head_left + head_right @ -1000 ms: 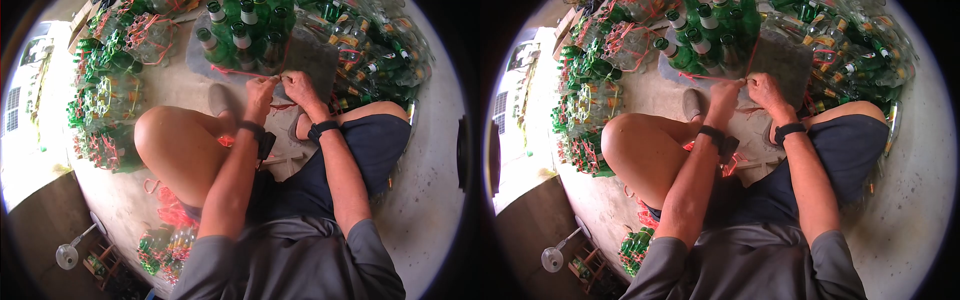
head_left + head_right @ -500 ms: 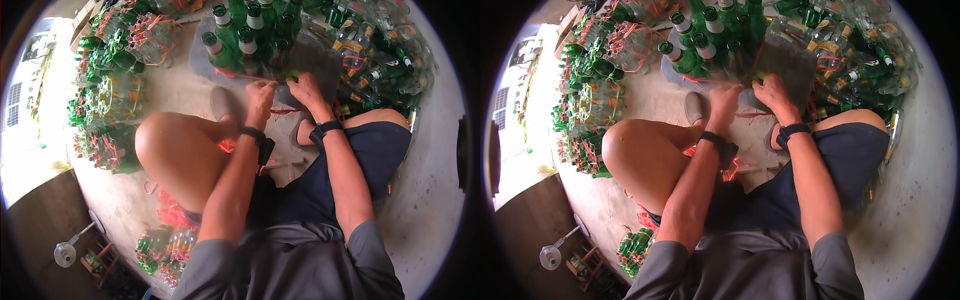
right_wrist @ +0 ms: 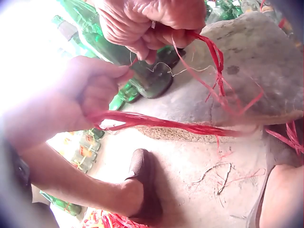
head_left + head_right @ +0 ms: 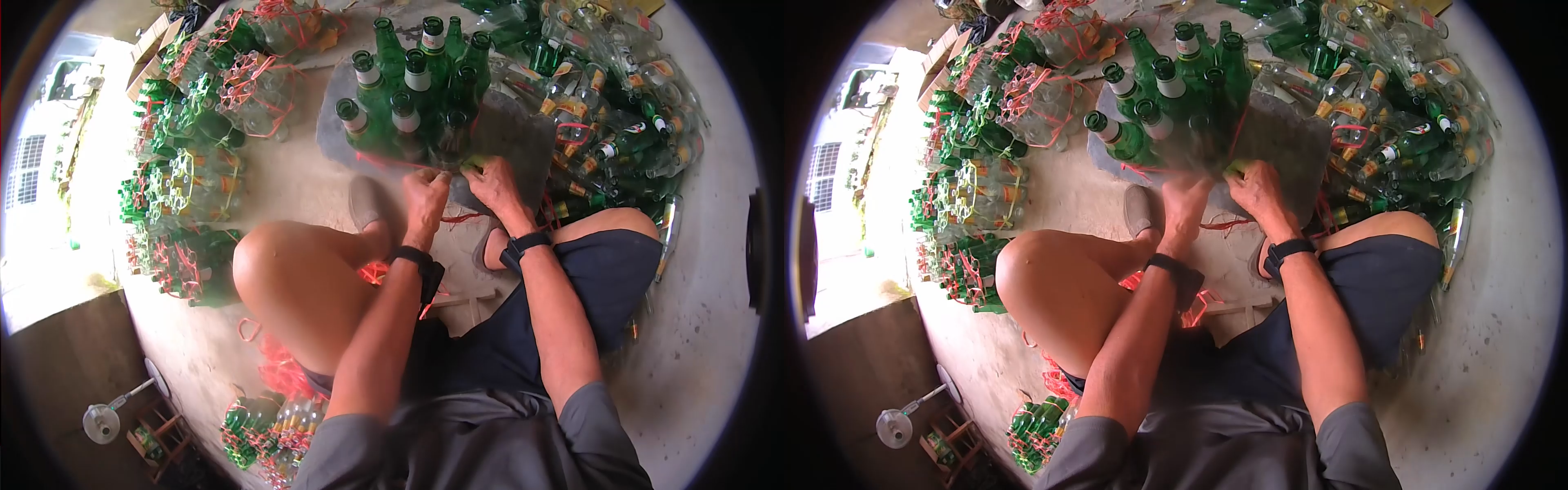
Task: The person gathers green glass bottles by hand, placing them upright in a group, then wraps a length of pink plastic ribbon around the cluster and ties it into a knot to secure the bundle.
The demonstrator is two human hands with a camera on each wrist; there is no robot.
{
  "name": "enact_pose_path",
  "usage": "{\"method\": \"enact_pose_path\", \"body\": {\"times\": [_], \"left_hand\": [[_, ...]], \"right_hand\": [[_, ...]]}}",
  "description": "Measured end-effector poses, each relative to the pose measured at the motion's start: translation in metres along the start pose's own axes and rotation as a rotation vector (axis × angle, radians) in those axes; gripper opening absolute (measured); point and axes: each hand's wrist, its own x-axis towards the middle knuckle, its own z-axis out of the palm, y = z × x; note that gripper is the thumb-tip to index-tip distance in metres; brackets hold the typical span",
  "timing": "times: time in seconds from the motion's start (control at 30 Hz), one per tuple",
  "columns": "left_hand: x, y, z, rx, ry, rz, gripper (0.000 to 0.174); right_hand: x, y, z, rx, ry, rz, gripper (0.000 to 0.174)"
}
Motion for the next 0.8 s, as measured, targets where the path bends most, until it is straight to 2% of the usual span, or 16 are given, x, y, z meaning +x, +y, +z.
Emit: {"method": "enact_pose_path", "body": {"times": [0.23, 0.53, 0.8], "left_hand": [[-0.0048, 0.0022, -0.0030, 0.008, 0.011, 0.065, 0.028], [-0.0056, 0.0066, -0.0023, -0.010, -0.003, -0.061, 0.028], [-0.0087, 0.0073, 0.0003, -0.009, 0.039, 0.012, 0.027]], "right_hand": [[0.0001, 0.0003, -0.0014, 0.001, -0.015, 0.015, 0.016], [-0.0004, 0.0024, 0.0007, 0.095, -0.050, 0.096, 0.019], [-0.0017, 0.0004, 0.0004, 0.040, -0.017, 0.044, 0.017]]}}
